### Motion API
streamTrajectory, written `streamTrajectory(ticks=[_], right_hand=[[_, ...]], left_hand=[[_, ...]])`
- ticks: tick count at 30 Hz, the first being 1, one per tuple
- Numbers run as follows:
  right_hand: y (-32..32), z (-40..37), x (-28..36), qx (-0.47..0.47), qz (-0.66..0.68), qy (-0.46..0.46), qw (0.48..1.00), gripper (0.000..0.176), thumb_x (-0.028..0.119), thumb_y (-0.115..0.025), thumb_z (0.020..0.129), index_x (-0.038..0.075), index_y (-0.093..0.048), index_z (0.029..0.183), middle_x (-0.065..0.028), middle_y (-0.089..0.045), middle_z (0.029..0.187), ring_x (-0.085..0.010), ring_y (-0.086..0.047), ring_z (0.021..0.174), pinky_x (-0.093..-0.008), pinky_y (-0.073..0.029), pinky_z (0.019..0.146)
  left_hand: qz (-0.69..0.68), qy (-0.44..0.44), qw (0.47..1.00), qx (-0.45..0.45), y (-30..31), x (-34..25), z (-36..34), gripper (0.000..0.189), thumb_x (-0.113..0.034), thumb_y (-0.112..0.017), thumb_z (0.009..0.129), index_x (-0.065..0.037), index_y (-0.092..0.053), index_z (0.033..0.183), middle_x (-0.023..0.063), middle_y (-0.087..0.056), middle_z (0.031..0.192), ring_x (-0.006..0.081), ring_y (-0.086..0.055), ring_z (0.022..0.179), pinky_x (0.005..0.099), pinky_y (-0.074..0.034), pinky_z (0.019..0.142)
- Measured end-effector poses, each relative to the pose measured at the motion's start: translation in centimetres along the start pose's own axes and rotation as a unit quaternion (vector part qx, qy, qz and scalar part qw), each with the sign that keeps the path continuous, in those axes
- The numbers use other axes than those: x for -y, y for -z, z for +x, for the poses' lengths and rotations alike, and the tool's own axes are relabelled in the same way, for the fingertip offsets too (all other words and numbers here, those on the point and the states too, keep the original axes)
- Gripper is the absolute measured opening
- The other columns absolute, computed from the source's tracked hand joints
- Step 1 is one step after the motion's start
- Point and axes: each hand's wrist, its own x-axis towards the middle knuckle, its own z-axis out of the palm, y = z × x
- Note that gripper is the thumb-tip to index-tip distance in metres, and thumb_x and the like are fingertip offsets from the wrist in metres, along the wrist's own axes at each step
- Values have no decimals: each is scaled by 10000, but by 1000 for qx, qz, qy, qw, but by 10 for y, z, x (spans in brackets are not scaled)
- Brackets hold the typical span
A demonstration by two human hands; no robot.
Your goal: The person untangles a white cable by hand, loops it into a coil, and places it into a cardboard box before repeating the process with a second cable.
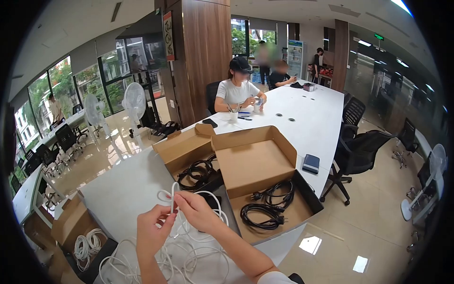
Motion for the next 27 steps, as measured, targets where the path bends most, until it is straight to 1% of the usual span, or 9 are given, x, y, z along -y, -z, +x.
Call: streamTrajectory(ticks=[1, 4, 5, 8, 9, 13, 16, 23, 27], right_hand=[[2, 0, 1, 12, 55, -8, 998, 315, 226, -402, 1017, 12, -613, 1112, 9, -585, 863, -83, -481, 756, -219, -406, 710], [2, 0, -7, 38, 83, -20, 996, 377, 286, -358, 1031, 22, -599, 1152, 20, -575, 943, -75, -462, 795, -218, -390, 752], [-4, 1, -8, 25, 79, 21, 996, 326, 276, -416, 1021, 20, -602, 1097, 7, -559, 938, -61, -438, 756, -218, -394, 711], [-17, -1, 5, -2, 83, -19, 996, 291, 270, -501, 995, 13, -551, 869, 32, -505, 768, -35, -425, 694, -197, -384, 612], [-18, -1, 7, 0, 81, -10, 997, 259, 249, -541, 978, 16, -555, 866, 51, -480, 755, -19, -398, 674, -184, -352, 570], [-12, 0, 9, 30, 67, -32, 997, 208, 201, -535, 970, 26, -560, 861, 54, -464, 733, -16, -373, 650, -187, -327, 551], [-10, 0, 5, 29, 79, -10, 996, 189, 178, -512, 970, 30, -560, 863, 49, -463, 724, -24, -376, 642, -197, -325, 551], [-12, -6, 19, 23, 66, -26, 997, 192, 166, -474, 976, 12, -566, 908, 28, -498, 739, -41, -460, 690, -210, -397, 614], [-4, -8, 18, 46, 73, -35, 996, 225, 148, -454, 985, -22, -579, 1064, 6, -536, 785, -62, -495, 717, -216, -429, 649]], left_hand=[[31, -27, 999, -9, -2, 1, 1, 152, -67, -691, 803, -12, -653, 939, 99, -703, 831, 206, -667, 627, 271, -516, 538], [61, -47, 997, -3, 7, 4, 2, 151, -63, -727, 749, -30, -682, 888, 87, -703, 861, 213, -668, 708, 285, -516, 568], [60, -58, 997, -1, 7, 4, 1, 160, -51, -725, 734, -24, -686, 886, 91, -702, 863, 208, -661, 724, 283, -512, 581], [64, -98, 993, -15, 8, 2, -1, 175, -25, -713, 705, -16, -695, 878, 98, -695, 868, 203, -641, 764, 283, -501, 615], [72, -115, 990, -30, 8, -1, 0, 169, -23, -705, 705, -19, -695, 874, 95, -692, 866, 208, -634, 771, 285, -500, 624], [110, -185, 973, -79, 14, -7, 5, 167, -23, -684, 691, -51, -694, 855, 68, -687, 884, 260, -616, 806, 343, -497, 718], [107, -190, 971, -97, 13, -3, 8, 186, 16, -615, 739, -36, -681, 906, 81, -666, 851, 219, -597, 779, 303, -480, 671], [110, -144, 975, -126, 7, -1, 7, 332, 49, -597, 743, -36, -632, 1062, 85, -637, 838, 218, -607, 767, 302, -475, 640], [139, -118, 973, -141, 4, 0, 8, 337, 46, -616, 730, -46, -640, 1054, 85, -625, 837, 229, -605, 756, 324, -478, 656]])
